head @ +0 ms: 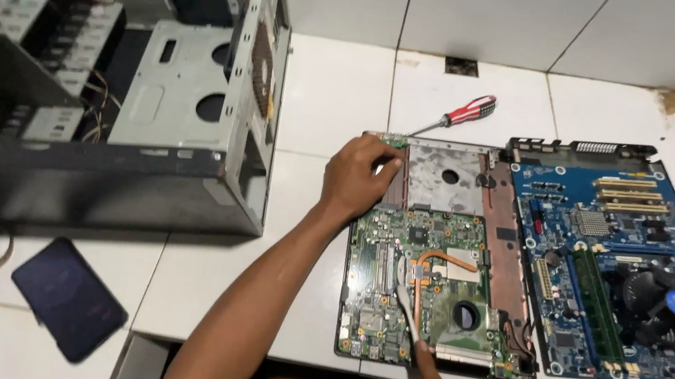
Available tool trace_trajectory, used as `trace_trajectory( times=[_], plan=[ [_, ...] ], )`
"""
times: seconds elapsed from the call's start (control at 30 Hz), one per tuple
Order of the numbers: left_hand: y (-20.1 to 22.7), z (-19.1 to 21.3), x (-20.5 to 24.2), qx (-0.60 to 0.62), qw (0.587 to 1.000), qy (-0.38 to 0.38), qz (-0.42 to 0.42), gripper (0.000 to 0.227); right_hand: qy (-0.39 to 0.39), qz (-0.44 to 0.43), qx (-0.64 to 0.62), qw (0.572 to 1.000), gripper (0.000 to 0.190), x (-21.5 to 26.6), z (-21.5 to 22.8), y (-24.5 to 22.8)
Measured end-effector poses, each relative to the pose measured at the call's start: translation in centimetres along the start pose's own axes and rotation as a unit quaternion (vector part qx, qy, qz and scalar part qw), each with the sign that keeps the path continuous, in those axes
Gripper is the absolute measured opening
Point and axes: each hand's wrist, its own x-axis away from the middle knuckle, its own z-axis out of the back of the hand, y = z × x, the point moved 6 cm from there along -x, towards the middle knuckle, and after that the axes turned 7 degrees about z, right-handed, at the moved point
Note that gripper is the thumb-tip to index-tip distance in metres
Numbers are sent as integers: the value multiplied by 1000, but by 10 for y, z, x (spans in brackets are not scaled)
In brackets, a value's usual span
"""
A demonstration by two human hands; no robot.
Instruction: The person cleans a laptop motherboard with a toothbrush, focusing on the copper heat pipes and surrounding components. They then move a second motherboard and a black plastic casing aside to clear the workspace before continuing to scrub the laptop board.
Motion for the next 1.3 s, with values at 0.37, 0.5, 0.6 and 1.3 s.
trace_trajectory(
  times=[0.37,0.5,0.6,1.3],
  plan=[
    [11,21,10,60,994,96,-5,10,-71,-4,233,970,76,-31,71,-54],
    [9,30,7,76,989,111,61,11,-234,41,47,970,99,-7,8,-3],
    [-12,18,2,45,989,97,105,13,-367,-36,-3,930,122,-26,5,8],
    [-7,12,-1,-22,995,69,66,13,-375,-61,-223,898,102,-33,-67,48]
  ],
)
